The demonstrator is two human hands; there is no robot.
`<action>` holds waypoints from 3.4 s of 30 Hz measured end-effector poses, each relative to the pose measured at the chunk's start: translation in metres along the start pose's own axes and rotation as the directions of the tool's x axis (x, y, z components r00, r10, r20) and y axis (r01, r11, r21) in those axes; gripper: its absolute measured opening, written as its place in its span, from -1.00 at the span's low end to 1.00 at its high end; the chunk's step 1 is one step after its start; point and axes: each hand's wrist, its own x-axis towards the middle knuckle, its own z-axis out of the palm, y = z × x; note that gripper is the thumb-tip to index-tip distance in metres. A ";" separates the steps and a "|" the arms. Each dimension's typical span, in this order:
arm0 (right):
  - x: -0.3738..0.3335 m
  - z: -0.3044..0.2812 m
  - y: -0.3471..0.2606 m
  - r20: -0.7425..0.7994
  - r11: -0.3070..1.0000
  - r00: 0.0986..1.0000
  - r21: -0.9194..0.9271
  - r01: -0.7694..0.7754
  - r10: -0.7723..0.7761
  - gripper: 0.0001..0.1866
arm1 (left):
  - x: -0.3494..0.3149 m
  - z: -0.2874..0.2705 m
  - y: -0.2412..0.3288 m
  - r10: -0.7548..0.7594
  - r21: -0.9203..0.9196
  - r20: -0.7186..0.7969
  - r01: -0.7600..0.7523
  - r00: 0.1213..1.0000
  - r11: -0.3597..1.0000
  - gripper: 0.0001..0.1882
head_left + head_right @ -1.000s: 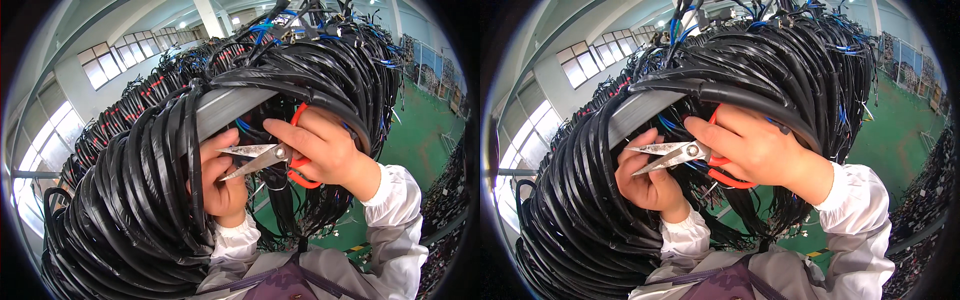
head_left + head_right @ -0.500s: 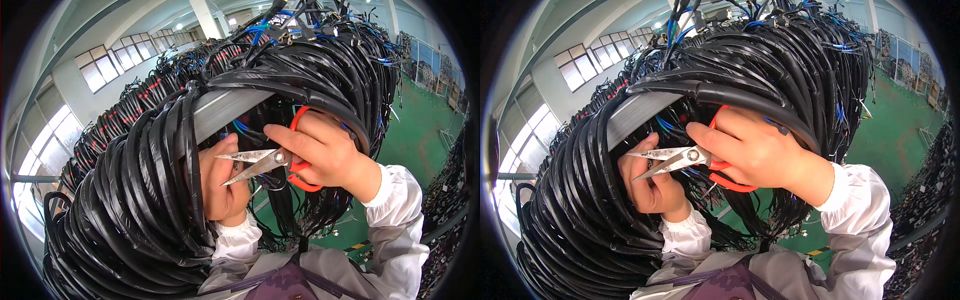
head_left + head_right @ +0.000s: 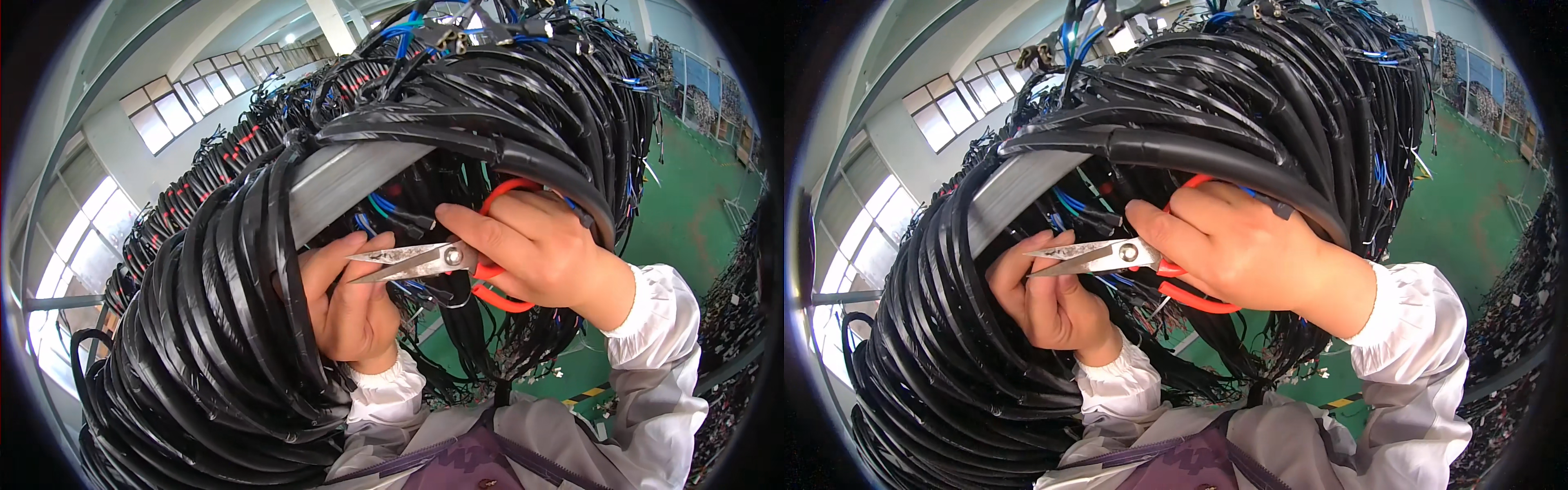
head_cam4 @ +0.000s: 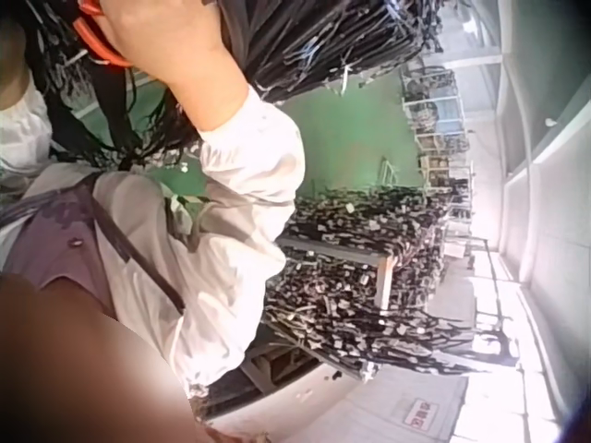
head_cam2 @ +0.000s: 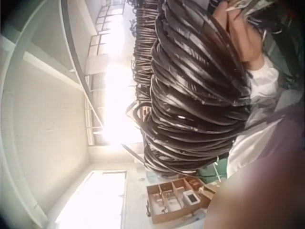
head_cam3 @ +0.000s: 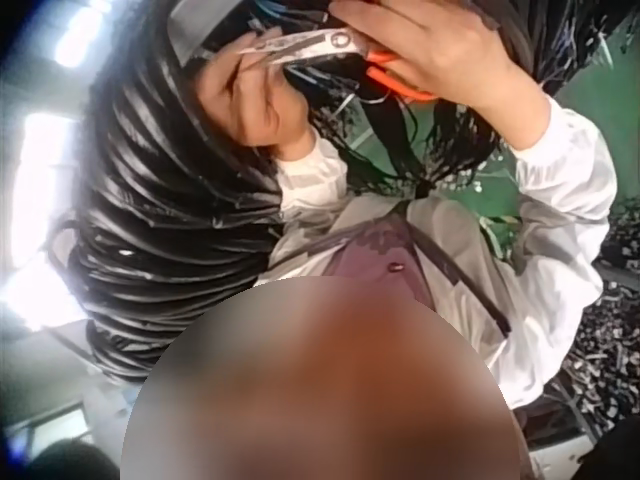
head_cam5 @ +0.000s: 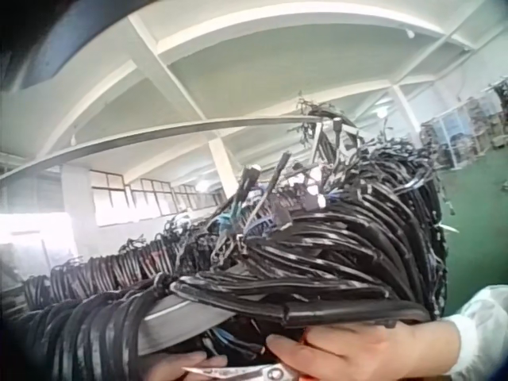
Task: Processing bundles of black cables by trimming white plastic ties using scissors in a factory.
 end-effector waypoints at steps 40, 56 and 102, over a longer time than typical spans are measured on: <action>0.002 -0.004 -0.006 -0.009 0.977 0.987 0.145 -0.155 0.158 -0.56 | 0.011 -0.008 0.009 -0.033 0.108 0.129 0.019 0.991 0.994 -0.88; -0.108 0.050 -0.066 0.217 0.335 0.961 0.905 -0.263 0.170 -0.73 | -0.058 -0.052 0.101 -0.557 0.485 0.246 0.397 0.793 0.780 -0.79; -0.109 0.046 -0.089 0.147 -0.082 0.939 0.988 -0.128 0.310 -0.51 | 0.025 -0.047 0.100 -0.954 -0.041 0.279 0.994 0.108 0.100 -0.74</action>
